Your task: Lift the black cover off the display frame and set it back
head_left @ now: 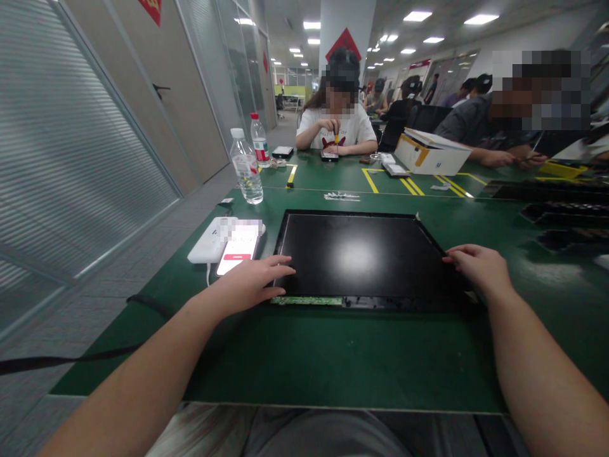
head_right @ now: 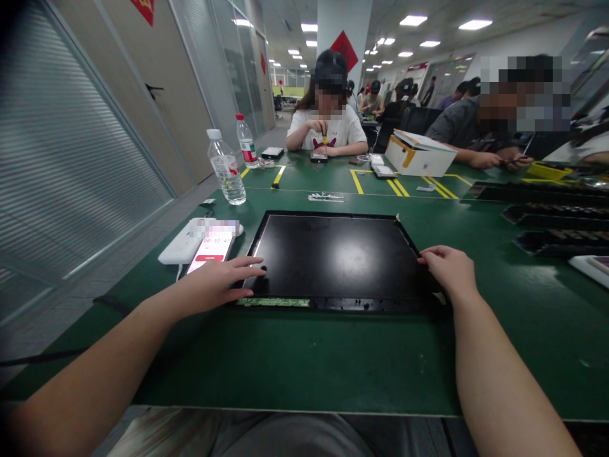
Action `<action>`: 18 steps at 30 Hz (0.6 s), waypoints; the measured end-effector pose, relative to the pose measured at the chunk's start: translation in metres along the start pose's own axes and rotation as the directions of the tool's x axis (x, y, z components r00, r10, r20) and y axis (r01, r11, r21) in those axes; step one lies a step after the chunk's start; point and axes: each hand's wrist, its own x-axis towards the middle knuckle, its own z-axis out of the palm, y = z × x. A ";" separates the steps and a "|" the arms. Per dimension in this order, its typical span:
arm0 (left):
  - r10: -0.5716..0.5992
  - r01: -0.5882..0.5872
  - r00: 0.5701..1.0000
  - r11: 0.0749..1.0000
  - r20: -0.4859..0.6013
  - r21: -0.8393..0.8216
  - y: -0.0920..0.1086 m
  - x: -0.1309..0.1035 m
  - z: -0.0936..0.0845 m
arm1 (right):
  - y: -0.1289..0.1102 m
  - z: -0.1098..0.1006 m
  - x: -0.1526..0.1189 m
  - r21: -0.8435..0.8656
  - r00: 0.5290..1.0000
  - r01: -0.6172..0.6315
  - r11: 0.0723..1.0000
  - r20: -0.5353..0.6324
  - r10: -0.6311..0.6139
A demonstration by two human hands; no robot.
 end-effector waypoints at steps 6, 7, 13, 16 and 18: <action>0.029 -0.029 1.000 0.999 0.011 0.019 0.003 0.000 -0.002 | -0.005 -0.001 -0.005 0.040 1.000 -0.021 0.999 0.002 0.021; 0.029 -0.029 1.000 0.999 0.009 0.014 0.004 0.000 -0.002 | -0.005 -0.001 -0.005 0.048 1.000 -0.024 0.999 0.005 0.024; -0.001 0.000 1.000 1.000 -0.006 -0.017 0.001 0.000 0.001 | -0.005 -0.001 -0.006 0.042 1.000 -0.026 0.999 0.009 0.026; -0.048 0.044 0.997 0.997 -0.066 -0.061 -0.003 0.001 0.003 | -0.007 -0.003 -0.008 0.060 0.999 -0.038 0.997 0.015 0.038; -0.086 0.069 0.989 0.988 -0.120 -0.139 -0.004 0.003 0.004 | -0.007 -0.003 -0.009 0.078 0.999 -0.048 0.996 0.026 0.046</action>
